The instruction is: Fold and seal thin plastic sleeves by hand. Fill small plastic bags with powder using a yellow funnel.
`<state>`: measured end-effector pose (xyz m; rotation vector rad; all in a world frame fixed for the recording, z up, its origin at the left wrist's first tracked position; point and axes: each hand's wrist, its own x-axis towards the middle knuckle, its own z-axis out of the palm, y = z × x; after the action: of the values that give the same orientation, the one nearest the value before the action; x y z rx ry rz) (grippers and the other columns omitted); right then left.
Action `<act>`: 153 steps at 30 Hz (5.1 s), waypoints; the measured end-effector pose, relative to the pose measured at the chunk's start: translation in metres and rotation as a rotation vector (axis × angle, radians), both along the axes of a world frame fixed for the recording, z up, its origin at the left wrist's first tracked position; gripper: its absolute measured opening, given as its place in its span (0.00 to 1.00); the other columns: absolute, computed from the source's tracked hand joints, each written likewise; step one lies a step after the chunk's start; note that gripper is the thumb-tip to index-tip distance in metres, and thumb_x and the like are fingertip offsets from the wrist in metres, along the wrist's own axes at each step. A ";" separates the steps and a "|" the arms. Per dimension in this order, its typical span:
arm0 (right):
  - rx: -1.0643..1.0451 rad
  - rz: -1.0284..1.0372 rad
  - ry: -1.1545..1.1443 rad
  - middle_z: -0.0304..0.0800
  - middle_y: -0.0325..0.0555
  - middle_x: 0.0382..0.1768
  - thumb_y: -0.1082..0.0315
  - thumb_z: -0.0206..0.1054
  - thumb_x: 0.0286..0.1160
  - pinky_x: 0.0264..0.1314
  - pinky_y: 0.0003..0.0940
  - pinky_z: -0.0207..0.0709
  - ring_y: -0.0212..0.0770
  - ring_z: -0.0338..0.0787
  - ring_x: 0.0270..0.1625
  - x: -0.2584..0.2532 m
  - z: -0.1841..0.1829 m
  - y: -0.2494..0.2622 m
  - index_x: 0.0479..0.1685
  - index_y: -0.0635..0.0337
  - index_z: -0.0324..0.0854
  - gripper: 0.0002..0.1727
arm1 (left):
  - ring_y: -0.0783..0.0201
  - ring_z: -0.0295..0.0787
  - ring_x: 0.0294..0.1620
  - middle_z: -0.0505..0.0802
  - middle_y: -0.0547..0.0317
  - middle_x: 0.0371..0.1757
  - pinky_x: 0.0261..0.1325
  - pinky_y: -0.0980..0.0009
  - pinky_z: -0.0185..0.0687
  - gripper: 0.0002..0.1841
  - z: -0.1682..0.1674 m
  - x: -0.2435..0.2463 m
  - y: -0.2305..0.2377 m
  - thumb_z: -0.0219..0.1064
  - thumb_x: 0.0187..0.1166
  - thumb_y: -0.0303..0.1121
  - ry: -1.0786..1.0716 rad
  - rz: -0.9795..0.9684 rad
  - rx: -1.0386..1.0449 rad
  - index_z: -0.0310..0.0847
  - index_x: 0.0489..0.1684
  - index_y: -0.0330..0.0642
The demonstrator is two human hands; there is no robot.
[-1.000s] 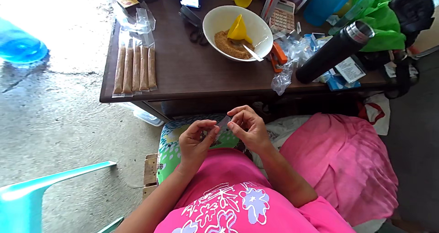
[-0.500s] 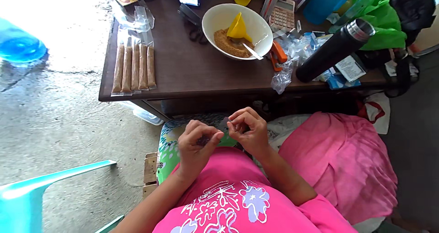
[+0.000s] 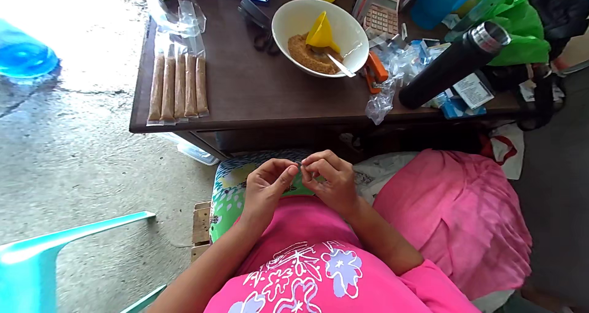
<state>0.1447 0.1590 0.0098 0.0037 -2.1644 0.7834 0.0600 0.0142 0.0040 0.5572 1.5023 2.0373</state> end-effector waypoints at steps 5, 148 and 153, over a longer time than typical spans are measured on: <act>0.034 -0.003 -0.003 0.94 0.48 0.38 0.76 0.74 0.66 0.31 0.23 0.83 0.31 0.88 0.30 -0.001 -0.002 -0.002 0.25 0.64 0.87 0.05 | 0.74 0.91 0.38 0.95 0.67 0.35 0.51 0.77 0.88 0.02 0.002 0.000 0.002 0.72 0.76 0.29 -0.157 -0.011 0.003 0.90 0.37 0.47; -1.227 0.377 -0.519 0.87 0.37 0.31 0.79 0.67 0.72 0.28 0.15 0.75 0.22 0.81 0.25 0.004 0.025 0.007 0.46 0.58 0.79 0.09 | 0.78 0.87 0.41 0.91 0.75 0.38 0.48 0.80 0.84 0.06 -0.007 0.000 -0.001 0.67 0.81 0.34 0.129 -0.057 0.031 0.89 0.35 0.54; -1.224 0.376 -0.511 0.87 0.37 0.31 0.80 0.67 0.72 0.28 0.15 0.76 0.23 0.81 0.25 0.003 0.026 0.007 0.46 0.58 0.79 0.09 | 0.77 0.88 0.41 0.91 0.73 0.38 0.46 0.79 0.85 0.02 -0.007 -0.001 0.000 0.72 0.76 0.35 0.116 -0.061 0.049 0.88 0.34 0.54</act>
<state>0.1479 0.1663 0.0353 -0.4642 -1.7649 2.4105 0.0587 0.0137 -0.0030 0.7434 1.4862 2.0298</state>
